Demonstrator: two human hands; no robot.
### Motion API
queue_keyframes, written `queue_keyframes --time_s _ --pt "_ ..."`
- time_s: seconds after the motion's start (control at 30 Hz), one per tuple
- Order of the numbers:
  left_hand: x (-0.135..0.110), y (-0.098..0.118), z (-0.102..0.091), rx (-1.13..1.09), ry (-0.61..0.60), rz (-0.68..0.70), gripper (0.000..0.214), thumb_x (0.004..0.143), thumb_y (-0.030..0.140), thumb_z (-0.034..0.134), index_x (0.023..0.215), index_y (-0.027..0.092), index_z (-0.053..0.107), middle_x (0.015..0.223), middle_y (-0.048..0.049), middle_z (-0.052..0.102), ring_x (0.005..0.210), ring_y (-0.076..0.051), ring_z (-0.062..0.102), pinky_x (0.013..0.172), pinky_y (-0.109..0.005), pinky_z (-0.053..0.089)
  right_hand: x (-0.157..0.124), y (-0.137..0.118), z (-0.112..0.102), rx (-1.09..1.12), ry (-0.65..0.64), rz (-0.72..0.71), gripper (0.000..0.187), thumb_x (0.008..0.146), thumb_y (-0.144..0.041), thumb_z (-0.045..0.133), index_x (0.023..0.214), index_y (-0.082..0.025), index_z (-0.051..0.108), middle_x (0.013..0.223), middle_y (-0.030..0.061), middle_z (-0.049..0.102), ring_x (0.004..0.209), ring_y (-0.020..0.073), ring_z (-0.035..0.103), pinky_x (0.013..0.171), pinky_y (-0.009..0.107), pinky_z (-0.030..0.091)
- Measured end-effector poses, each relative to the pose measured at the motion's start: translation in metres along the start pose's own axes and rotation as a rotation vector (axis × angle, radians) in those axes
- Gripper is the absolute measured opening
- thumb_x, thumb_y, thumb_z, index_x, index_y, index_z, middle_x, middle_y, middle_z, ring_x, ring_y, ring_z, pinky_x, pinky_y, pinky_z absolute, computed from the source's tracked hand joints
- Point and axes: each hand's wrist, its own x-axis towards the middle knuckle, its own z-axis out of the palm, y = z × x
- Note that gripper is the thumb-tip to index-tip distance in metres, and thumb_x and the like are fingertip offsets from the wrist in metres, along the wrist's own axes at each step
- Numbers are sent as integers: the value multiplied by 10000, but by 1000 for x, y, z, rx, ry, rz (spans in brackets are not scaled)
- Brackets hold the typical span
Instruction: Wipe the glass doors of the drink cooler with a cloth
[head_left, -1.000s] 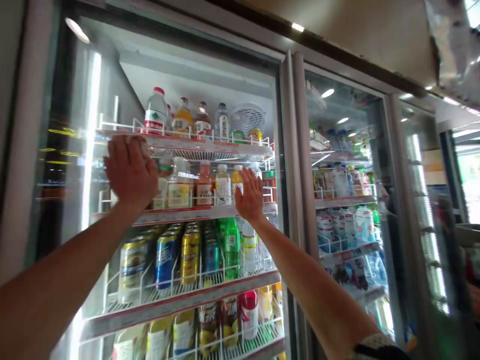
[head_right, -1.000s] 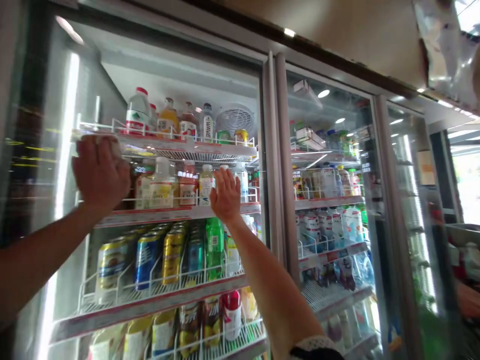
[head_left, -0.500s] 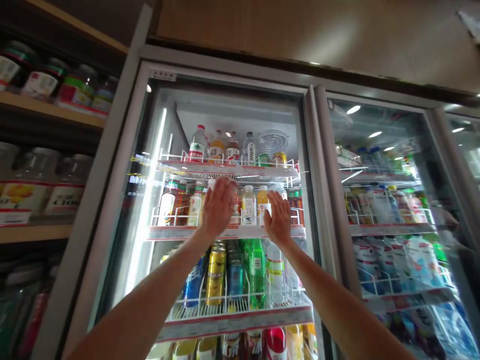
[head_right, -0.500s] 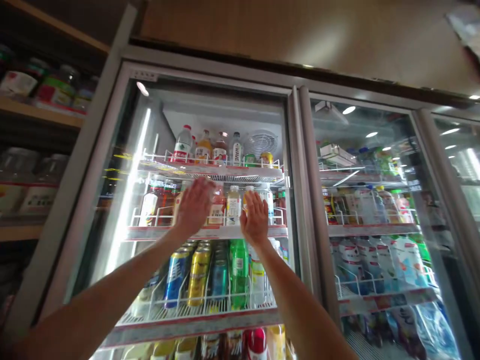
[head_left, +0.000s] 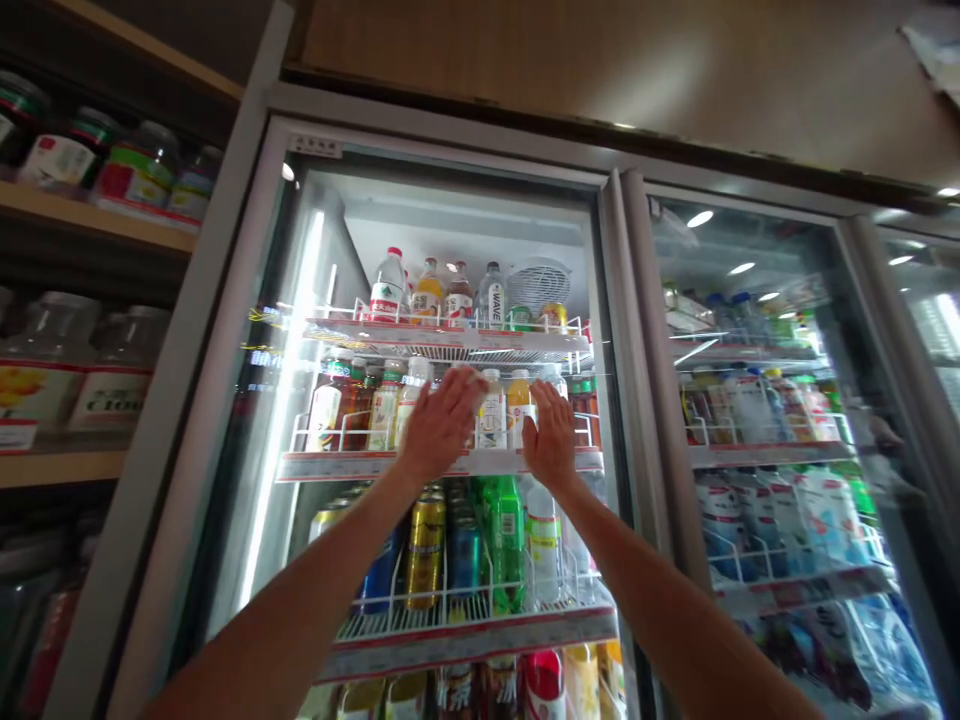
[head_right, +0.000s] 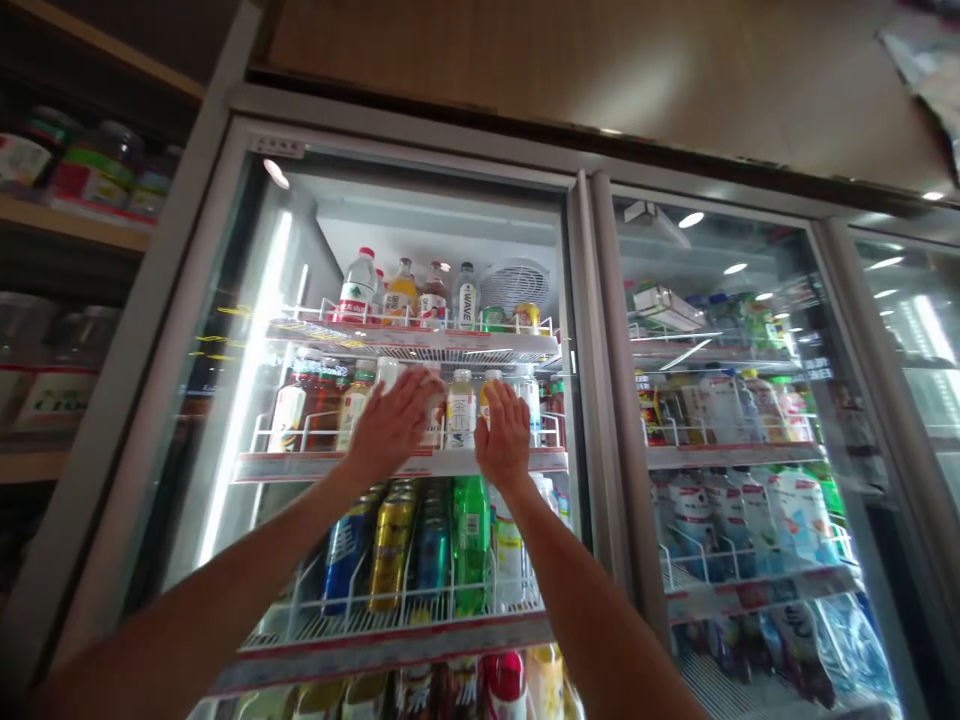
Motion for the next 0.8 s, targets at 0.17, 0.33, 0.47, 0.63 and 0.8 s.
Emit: queue_keyframes --time_s 0.17,0.33,0.47,0.63,0.8 --pt "4 -15 -6 -98 138 -441 553 899 307 346 1422 142 279 1511 -154 218 1406 -300 164 1108 -548 204 2 -1 -3 -25 -34 -6 395 906 -222 325 1274 -157 451 1339 112 509 1316 207 376 1067 448 306" --pt "-2 11 3 -423 62 -226 626 889 317 342 1459 173 126 1510 -130 239 1399 -244 205 1116 -492 249 20 -38 0 170 -154 -160 400 907 -207 290 1241 -151 503 1384 94 463 1355 170 307 1108 407 273" --pt "-27 -7 -5 -406 197 -253 672 885 327 375 1465 170 74 1500 -142 261 1381 -225 261 1124 -448 254 38 -89 20 184 -282 -113 411 908 -259 343 1277 -163 496 1309 83 526 1299 192 357 1084 392 309" --pt "-56 -37 -11 -40 203 -369 580 897 359 387 1429 161 269 1491 -153 272 1403 -287 178 1131 -540 133 50 -115 44 -27 -278 -21 475 888 -345 443 1332 -177 448 1332 112 485 1302 282 321 1088 517 235" --pt "-55 -33 -7 24 183 -344 565 902 364 374 1416 142 302 1470 -159 315 1404 -276 183 1130 -523 152 40 -24 12 -148 -340 -92 454 938 -264 321 1388 -235 373 1500 62 307 1405 233 184 1098 541 204"
